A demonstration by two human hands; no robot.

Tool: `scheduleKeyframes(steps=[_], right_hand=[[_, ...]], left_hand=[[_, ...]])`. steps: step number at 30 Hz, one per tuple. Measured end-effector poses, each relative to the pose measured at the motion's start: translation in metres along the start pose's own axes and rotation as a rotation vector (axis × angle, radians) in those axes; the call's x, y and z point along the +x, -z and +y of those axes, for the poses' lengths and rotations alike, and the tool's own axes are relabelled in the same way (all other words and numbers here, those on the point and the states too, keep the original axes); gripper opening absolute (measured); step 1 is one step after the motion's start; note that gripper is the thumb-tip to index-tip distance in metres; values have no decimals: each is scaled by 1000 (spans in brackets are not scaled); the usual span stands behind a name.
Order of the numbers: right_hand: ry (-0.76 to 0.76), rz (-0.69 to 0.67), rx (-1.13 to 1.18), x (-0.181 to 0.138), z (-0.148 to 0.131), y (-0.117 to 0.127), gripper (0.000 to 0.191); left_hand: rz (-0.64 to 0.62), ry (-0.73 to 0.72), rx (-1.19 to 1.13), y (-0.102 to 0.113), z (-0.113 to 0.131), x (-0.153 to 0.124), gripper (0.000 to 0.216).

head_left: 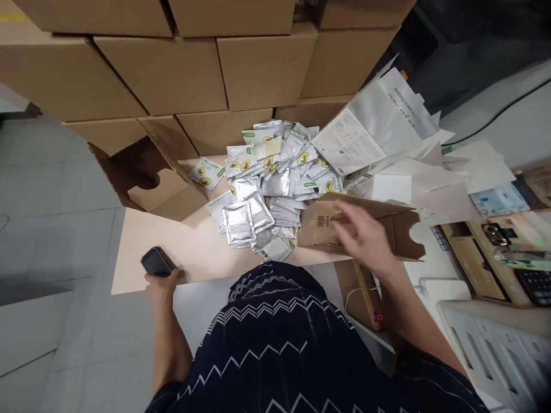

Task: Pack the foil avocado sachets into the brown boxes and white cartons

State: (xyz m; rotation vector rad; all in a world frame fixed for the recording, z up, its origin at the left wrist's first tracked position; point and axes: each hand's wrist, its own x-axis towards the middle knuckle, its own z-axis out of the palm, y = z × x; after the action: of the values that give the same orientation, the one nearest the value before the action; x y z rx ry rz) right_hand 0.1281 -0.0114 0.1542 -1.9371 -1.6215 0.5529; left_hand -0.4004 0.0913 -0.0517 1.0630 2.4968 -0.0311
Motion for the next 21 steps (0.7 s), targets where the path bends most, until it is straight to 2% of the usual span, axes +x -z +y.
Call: scheduleKeyframes(steps=[2, 4, 5, 7, 10, 12, 14, 16, 19, 21], right_hand=[[-4, -287, 272, -17, -22, -32, 41], [-27, -587, 518, -28, -32, -71, 34], [-74, -691, 628, -31, -30, -91, 32], [-292, -742, 860, -35, -17, -126, 36], [-703, -615, 1282, -41, 16, -155, 48], [-905, -483, 1456, -52, 37, -158, 49], [-987, -360, 1510, -72, 55, -151, 44], [-977, -271, 1505, -103, 74, -138, 40], [-1001, -135, 1421, -170, 113, -115, 33], [-1081, 0, 1317, -221, 145, -99, 22]], left_hand=[[-168, -27, -103, 7, 9, -25, 102], [-419, -148, -261, 16, 21, -52, 93], [-567, -250, -316, 21, 29, -65, 90], [-818, -531, -289, 30, 56, -92, 92], [-1049, -1032, -61, 35, 117, -130, 93], [-1069, -1332, 144, 29, 164, -157, 94], [-1104, -1566, 336, 16, 204, -185, 96], [-1205, -1775, 422, -2, 232, -215, 97], [-1327, -1938, 427, -24, 252, -249, 96], [-1340, -1902, 432, -29, 255, -255, 95]])
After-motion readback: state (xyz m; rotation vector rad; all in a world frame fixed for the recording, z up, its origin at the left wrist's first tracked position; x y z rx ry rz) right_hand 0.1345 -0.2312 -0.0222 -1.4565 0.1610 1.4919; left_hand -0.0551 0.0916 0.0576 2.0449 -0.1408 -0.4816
